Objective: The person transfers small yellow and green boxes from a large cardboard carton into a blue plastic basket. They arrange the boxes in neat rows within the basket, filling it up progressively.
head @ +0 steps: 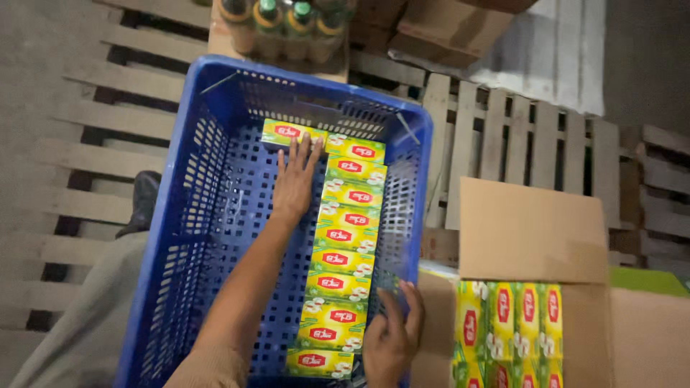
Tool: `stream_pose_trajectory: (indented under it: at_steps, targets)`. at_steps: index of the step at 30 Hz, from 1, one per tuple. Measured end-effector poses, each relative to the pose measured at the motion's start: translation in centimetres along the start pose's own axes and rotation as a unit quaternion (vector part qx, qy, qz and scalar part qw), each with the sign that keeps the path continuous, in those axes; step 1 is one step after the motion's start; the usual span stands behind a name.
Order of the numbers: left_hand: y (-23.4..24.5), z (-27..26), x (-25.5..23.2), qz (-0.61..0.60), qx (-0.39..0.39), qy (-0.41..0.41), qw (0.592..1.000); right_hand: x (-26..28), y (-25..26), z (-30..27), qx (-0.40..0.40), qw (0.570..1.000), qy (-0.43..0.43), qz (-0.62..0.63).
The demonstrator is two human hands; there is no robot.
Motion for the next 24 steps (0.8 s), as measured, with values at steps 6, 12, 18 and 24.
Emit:
stream_pose_trajectory:
  at_steps: [6, 12, 18, 24]
  targets:
    - [2.0, -4.9, -3.1, -0.154, 0.007, 0.005, 0.988, 1.3, 0.4, 0.9, -0.021, 0.999, 0.046, 0.016]
    - [5.3, -13.8, -7.8, -0.296, 0.004, 0.004, 0.955, 1.5, 0.6, 0.5, 0.058, 0.997, 0.038, 0.025]
    - [9.8, -19.8, -13.9, -0.376, -0.014, -0.041, 0.926, 0.4, 0.8, -3.2, 0.150, 0.983, 0.014, 0.102]
    - [13.5, -23.2, -19.5, -0.432, 0.002, -0.040, 0.901, 7.3, 14.7, -0.5, 0.209, 0.968, 0.014, 0.140]
Point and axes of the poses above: each hand's wrist, its own z-axis towards the middle knuckle, its own y-axis out of the back of the hand, x = y × z, the point moved 6 cm from there along z, towards the middle knuckle, and after that the axes turned 11 degrees about -x, right-handed, at the moved point
